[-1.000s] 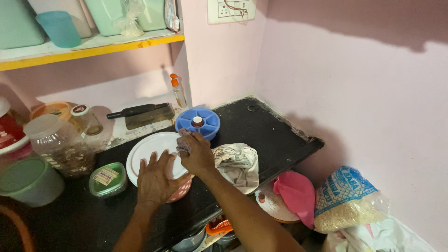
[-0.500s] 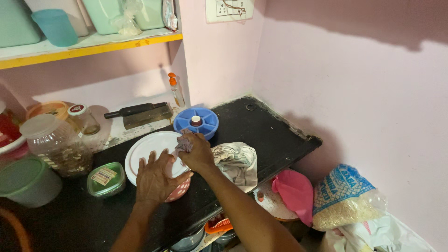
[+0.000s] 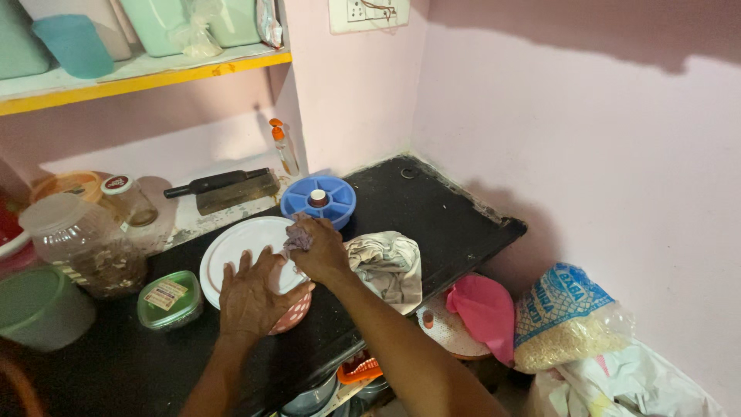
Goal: The person wipes the lid of a white plastic container with a cloth on a kitchen counter. They then place the container on a shelf and continue wiping other containers and lids with the cloth.
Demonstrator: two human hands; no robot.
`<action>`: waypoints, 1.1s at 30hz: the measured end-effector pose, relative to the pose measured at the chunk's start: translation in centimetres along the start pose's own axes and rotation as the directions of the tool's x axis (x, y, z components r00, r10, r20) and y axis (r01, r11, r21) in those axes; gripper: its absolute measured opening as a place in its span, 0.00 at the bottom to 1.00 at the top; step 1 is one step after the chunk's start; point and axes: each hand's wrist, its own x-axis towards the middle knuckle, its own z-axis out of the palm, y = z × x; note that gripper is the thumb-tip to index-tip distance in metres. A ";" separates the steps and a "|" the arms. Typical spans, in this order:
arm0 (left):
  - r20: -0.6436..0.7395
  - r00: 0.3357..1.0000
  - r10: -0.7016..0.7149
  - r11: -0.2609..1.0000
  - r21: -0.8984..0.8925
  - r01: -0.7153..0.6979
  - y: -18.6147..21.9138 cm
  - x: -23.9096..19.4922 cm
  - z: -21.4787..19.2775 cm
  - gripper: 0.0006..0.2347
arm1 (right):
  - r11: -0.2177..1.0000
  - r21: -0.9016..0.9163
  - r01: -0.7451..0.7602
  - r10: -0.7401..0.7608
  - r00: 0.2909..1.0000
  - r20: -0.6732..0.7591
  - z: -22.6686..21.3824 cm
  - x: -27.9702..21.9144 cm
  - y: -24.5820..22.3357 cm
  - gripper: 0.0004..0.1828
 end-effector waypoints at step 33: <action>-0.003 0.995 0.096 0.994 -0.046 -0.096 -3.9 0.1 1.3 0.28 | 0.986 0.139 -0.088 0.085 0.996 0.025 1.2 0.3 1.6 0.37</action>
